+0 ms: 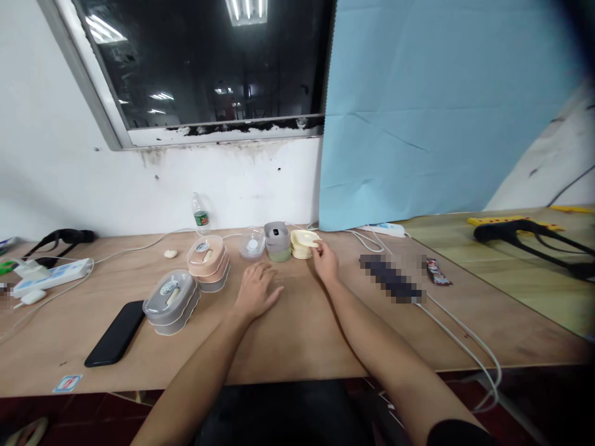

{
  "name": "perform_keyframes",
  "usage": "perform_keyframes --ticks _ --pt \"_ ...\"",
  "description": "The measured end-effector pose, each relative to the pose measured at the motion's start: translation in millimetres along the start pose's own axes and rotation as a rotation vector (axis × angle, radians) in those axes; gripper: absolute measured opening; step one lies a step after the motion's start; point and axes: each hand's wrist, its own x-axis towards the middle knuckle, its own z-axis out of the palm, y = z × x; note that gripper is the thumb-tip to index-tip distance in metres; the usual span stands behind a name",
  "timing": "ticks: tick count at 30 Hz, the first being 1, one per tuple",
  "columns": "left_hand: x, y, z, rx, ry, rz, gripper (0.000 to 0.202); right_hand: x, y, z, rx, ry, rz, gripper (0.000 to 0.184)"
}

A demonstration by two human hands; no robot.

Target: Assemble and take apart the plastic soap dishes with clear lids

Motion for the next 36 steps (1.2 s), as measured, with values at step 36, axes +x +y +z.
perform_keyframes --ticks 36 --pt "-13 -20 1.8 -0.133 -0.327 -0.283 0.055 22 -102 16 -0.069 -0.303 -0.408 0.036"
